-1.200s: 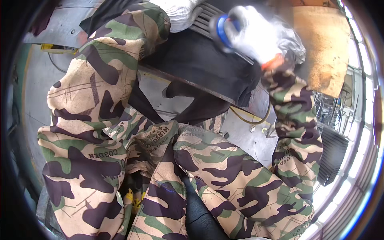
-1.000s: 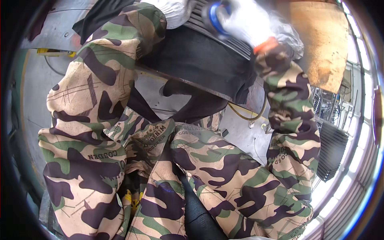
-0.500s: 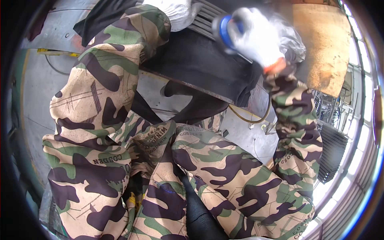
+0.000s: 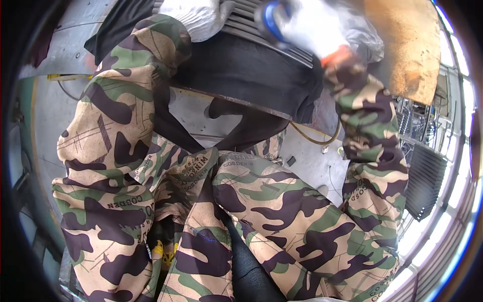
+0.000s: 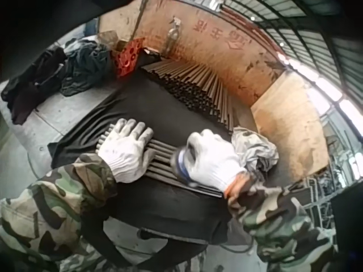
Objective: Sand and wipe down a metal component with parallel bars on a workbench.
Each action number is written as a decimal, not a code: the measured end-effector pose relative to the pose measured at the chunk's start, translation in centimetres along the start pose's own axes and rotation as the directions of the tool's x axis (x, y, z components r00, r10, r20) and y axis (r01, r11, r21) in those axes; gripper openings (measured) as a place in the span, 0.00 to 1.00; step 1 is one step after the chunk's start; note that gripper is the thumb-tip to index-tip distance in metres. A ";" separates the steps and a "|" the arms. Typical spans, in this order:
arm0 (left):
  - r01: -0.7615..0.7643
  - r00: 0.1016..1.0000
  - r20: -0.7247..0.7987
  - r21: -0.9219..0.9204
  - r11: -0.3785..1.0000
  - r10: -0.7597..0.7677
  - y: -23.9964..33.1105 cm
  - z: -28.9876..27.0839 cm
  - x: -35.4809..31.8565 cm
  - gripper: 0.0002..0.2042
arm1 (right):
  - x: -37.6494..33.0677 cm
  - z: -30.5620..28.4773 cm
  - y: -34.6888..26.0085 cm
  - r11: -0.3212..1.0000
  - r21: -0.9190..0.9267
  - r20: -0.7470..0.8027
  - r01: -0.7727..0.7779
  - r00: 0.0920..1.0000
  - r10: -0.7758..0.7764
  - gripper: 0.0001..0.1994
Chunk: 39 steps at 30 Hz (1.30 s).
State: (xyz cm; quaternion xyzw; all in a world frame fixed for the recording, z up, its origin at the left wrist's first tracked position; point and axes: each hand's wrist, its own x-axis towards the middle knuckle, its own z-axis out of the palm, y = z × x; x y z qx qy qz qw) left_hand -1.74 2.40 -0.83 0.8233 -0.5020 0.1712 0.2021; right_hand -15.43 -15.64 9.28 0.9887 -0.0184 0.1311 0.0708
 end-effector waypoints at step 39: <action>-0.027 0.999 0.019 -0.001 1.000 0.027 -0.3 0.6 4.3 0.25 | 0.4 0.2 1.0 0.997 0.000 0.057 -0.074 0.996 0.074 0.11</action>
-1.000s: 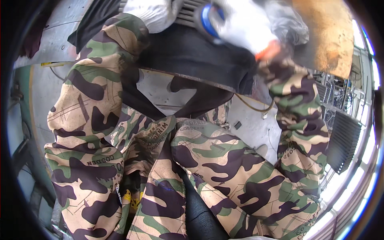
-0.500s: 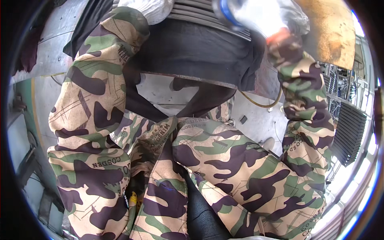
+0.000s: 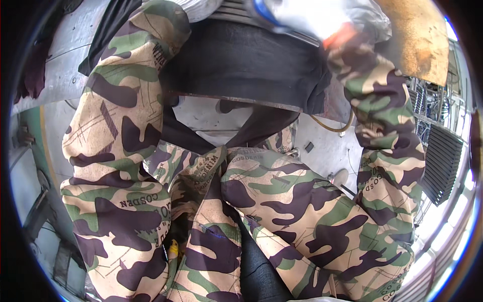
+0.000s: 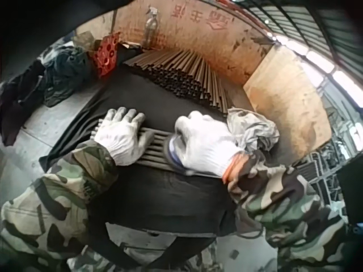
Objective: Sand and wipe down a metal component with parallel bars on a workbench.
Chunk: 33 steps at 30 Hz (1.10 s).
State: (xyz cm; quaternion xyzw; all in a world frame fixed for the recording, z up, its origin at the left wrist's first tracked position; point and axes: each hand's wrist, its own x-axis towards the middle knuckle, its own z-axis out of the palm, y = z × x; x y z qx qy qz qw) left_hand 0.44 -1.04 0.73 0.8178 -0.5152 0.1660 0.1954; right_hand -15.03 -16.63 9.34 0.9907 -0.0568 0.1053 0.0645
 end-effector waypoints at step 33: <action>-0.096 0.994 -0.040 0.038 0.995 0.098 0.1 0.3 1.7 0.18 | -3.3 -0.1 4.3 0.990 -0.010 -0.081 -0.144 0.986 0.143 0.13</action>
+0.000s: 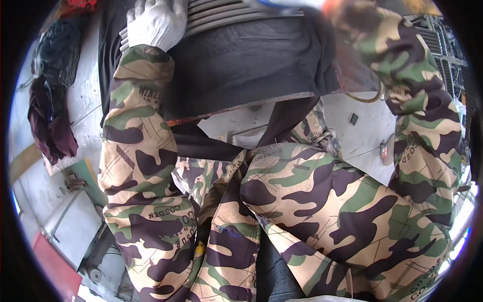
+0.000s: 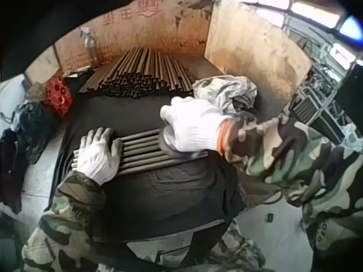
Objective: Sand and wipe down a metal component with parallel bars on a workbench.
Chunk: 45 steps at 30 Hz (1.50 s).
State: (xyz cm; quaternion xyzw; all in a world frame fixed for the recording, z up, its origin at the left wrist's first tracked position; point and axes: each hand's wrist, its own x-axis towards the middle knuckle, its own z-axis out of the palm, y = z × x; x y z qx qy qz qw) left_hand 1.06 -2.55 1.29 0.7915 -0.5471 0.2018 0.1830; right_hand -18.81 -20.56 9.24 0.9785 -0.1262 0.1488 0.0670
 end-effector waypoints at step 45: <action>-0.108 0.988 -0.103 0.030 0.994 0.111 -1.1 -0.4 1.5 0.18 | 1.3 -1.0 -3.0 0.998 0.001 -0.037 0.065 0.997 -0.064 0.13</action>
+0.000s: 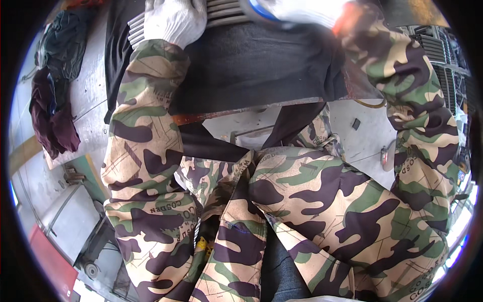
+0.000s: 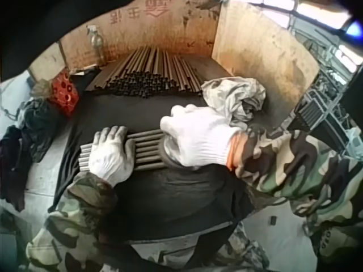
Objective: Sand and wipe down a metal component with parallel bars on a workbench.
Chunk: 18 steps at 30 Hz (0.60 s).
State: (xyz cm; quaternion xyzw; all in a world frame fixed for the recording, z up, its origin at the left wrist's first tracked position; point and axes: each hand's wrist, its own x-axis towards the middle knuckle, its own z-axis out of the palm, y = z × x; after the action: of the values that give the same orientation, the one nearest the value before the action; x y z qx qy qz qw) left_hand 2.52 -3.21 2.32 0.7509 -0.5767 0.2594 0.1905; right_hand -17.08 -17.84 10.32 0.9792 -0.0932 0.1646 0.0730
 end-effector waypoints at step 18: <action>0.067 0.994 -0.085 0.029 0.997 -0.064 -0.2 1.2 1.0 0.17 | 1.6 -0.4 -1.1 0.999 -0.016 0.074 -0.028 0.997 0.029 0.12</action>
State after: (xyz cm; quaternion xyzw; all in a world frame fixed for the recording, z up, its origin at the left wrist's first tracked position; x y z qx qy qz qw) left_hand 3.16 -4.67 1.97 0.7607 -0.5391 0.2936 0.2109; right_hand -15.48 -16.99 11.09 0.9827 -0.1112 0.1283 0.0746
